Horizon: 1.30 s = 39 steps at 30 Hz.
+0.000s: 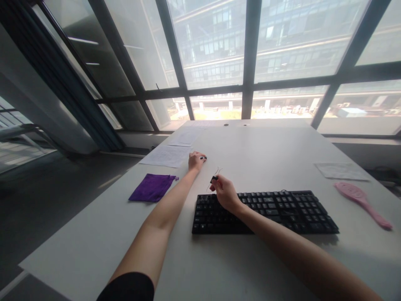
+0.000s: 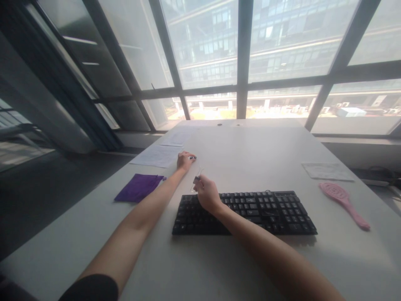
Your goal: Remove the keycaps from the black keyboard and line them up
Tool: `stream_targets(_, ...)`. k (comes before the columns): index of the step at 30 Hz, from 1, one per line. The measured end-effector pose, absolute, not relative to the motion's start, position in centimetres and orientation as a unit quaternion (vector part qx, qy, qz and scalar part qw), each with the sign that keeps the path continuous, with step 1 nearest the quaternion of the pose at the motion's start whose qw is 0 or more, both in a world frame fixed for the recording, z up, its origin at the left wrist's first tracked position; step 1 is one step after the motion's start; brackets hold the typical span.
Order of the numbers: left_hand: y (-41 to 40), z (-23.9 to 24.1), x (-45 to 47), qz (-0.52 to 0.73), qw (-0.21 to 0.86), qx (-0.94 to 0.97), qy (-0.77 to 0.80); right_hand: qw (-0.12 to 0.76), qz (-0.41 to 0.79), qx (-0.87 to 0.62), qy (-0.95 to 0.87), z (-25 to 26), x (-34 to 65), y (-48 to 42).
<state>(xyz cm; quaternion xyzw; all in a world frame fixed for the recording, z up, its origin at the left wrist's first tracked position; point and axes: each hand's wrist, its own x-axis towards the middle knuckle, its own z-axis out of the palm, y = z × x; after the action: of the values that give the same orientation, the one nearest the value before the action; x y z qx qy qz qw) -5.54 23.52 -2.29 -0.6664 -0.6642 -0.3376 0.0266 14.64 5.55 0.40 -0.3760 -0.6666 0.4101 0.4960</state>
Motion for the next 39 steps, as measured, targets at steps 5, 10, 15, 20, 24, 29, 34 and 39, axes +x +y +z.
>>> stream_targets(5,23.4,-2.2,-5.5,-0.34,0.022,-0.666,-0.663,0.491,0.409,-0.381,-0.668,0.5,14.7,5.5)
stream_targets(10,23.3,-2.2,-5.6,-0.347,0.019,-0.665,-0.661,0.491,0.408,-0.383,-0.668,0.5,14.6,5.4)
stream_targets(15,23.3,-2.2,-5.6,-0.352,0.016,-0.665,-0.659,0.488,0.407,-0.382,-0.671,0.6,14.7,5.5)
stream_targets(20,23.3,-2.2,-5.5,-0.356,0.014,-0.665,-0.656,0.49,0.408,-0.381,-0.669,0.6,14.6,5.5)
stream_targets(24,22.9,-1.9,-5.4,-0.362,0.014,-0.665,-0.653,0.495,0.412,-0.379,-0.664,0.6,14.6,5.4)
stream_targets(29,21.4,-1.0,-4.5,-0.378,0.016,-0.672,-0.636,0.519,0.409,-0.38,-0.647,1.3,15.0,5.4)
stream_targets(34,17.5,-0.2,-2.8,-0.379,0.007,-0.698,-0.607,0.516,0.421,-0.381,-0.641,1.4,16.1,5.9)
stream_targets(39,11.6,1.2,-1.4,-0.363,-0.076,-0.76,-0.534,0.502,0.419,-0.382,-0.653,1.2,16.8,6.0)
